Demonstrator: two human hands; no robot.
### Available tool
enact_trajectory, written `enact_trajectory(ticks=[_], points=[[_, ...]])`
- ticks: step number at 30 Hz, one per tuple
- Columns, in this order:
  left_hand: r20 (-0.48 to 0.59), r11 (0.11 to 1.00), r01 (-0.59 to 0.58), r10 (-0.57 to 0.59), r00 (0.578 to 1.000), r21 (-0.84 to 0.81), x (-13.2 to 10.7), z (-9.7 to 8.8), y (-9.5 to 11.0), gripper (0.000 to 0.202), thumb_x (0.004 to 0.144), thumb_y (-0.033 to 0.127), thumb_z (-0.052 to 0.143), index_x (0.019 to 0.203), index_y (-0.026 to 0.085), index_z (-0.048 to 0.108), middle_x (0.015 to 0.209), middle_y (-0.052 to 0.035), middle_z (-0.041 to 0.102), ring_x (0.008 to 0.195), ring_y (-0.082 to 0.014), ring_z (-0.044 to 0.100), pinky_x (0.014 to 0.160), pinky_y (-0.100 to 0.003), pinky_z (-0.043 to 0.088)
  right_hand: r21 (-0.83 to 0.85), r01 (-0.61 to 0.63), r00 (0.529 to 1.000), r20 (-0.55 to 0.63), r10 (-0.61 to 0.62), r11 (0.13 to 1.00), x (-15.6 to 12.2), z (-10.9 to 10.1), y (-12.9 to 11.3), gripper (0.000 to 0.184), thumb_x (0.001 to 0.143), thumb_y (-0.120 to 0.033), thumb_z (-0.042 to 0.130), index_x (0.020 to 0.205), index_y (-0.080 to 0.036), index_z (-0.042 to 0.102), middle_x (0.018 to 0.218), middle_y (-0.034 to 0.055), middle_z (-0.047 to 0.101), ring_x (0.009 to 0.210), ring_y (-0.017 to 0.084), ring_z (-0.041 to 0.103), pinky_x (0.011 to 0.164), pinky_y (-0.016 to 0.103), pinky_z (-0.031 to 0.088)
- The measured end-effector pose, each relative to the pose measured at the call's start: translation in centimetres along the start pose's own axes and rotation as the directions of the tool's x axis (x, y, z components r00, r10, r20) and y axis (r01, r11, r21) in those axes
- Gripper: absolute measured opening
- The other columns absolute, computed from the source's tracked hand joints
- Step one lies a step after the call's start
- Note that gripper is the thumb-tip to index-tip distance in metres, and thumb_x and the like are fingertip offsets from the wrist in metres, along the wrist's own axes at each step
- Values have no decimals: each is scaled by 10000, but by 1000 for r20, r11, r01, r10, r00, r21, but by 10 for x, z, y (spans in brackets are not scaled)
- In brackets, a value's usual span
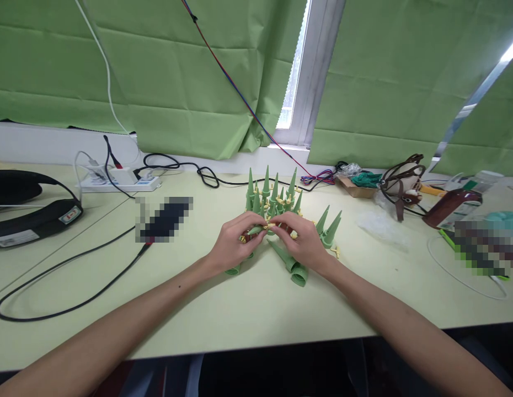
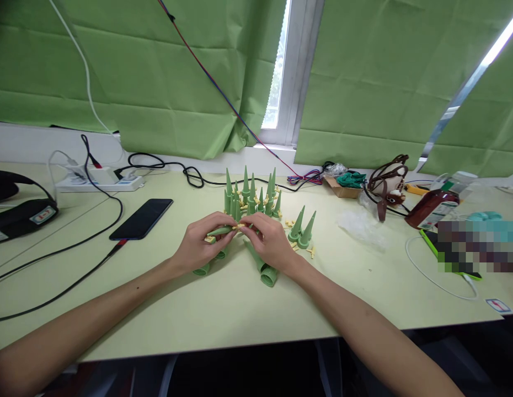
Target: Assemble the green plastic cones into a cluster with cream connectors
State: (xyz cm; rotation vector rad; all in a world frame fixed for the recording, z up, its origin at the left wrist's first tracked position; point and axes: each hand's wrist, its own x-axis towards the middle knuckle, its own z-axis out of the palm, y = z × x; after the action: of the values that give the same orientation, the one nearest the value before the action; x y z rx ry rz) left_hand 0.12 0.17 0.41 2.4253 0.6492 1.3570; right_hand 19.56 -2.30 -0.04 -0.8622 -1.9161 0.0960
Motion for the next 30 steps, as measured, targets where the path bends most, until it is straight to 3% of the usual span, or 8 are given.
enact_trajectory(ticks=[21, 30], points=[[15, 999, -18, 18, 1000, -31, -4, 3, -4, 99, 916, 203, 585, 987, 177, 649, 935, -58, 661, 697, -101, 588, 522, -183, 483, 17, -47, 999, 27, 46, 999, 0, 1, 2, 141, 966, -250, 540, 887, -192, 641, 781, 34, 670, 681, 149, 590, 604, 266, 463], [27, 998, -67, 67, 997, -23, -4, 3, -6, 125, 913, 164, 591, 1027, 175, 641, 920, -56, 655, 739, -112, 600, 526, -187, 463, -12, -89, 995, 36, 89, 996, 1, 1, 2, 259, 986, -323, 499, 799, -185, 614, 690, 18, 620, 601, 131, 520, 579, 246, 410]])
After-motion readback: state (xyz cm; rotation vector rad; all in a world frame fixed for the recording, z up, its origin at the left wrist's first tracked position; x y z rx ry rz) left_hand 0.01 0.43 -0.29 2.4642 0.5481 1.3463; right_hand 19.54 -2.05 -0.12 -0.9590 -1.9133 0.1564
